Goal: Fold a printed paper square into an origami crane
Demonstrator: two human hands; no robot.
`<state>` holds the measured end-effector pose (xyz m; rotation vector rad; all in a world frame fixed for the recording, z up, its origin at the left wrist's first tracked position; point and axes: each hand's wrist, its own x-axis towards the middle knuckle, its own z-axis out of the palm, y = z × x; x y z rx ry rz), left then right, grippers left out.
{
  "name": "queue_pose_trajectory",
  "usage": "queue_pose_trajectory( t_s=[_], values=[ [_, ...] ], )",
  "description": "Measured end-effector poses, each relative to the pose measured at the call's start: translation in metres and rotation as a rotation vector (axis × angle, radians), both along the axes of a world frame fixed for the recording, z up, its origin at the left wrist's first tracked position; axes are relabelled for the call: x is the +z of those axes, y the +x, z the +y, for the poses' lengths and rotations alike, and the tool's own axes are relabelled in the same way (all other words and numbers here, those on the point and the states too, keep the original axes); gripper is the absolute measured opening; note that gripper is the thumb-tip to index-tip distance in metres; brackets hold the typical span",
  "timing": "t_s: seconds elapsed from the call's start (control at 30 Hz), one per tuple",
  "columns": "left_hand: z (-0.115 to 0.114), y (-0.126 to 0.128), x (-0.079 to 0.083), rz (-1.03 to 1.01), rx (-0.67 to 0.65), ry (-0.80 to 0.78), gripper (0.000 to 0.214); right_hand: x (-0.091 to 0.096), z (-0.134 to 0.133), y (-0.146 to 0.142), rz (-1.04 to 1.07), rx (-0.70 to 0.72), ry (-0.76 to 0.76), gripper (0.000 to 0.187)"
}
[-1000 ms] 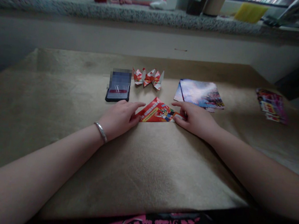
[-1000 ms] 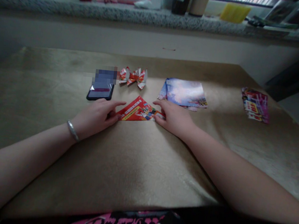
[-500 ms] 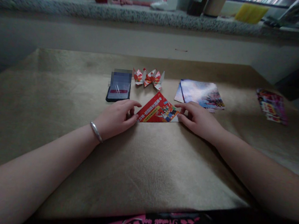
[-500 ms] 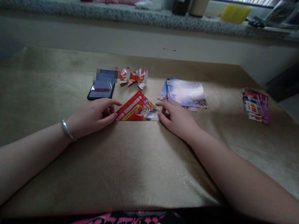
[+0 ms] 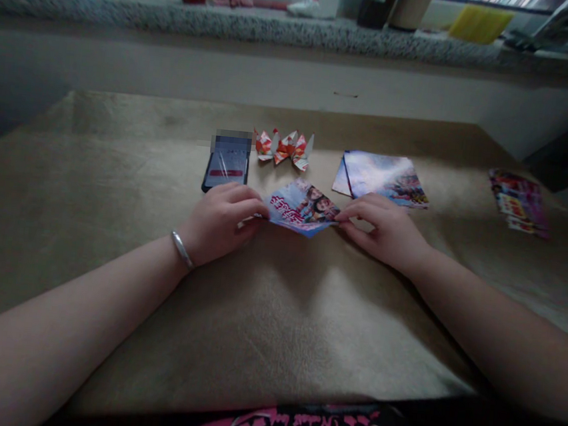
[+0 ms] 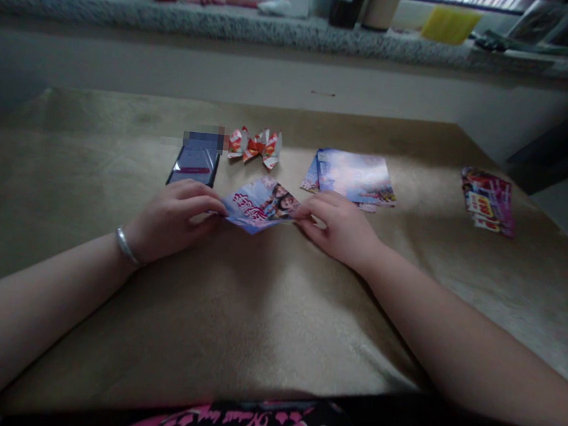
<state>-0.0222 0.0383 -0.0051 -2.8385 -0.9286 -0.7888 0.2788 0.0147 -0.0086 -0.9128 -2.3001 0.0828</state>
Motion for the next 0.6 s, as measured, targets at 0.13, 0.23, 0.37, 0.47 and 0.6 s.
queue_pose_trajectory(
  t_s=[0.13,0.23,0.37,0.47,0.6],
  values=[
    [-0.0011,-0.0002,0.0009,0.102,-0.072,0.057,0.023,0.0005,-0.0007,0.0021,-0.157,0.099,0.017,0.013],
    [-0.0042,0.001,0.0031,0.189,-0.131,0.056,0.027,-0.0006,-0.0005,0.0024,-0.21,0.15,0.037,0.016],
    [-0.0075,0.0037,0.0065,0.274,-0.179,-0.009,0.029,0.0009,-0.0005,0.0,-0.259,0.225,0.05,0.017],
    [-0.0078,0.0049,0.007,0.27,-0.227,-0.036,0.029,0.0033,-0.0016,-0.0024,-0.303,0.222,0.074,0.018],
    [-0.0072,0.0052,0.0064,0.247,-0.293,-0.032,0.027,0.0044,-0.0036,-0.005,-0.351,0.197,0.097,0.021]
  ],
)
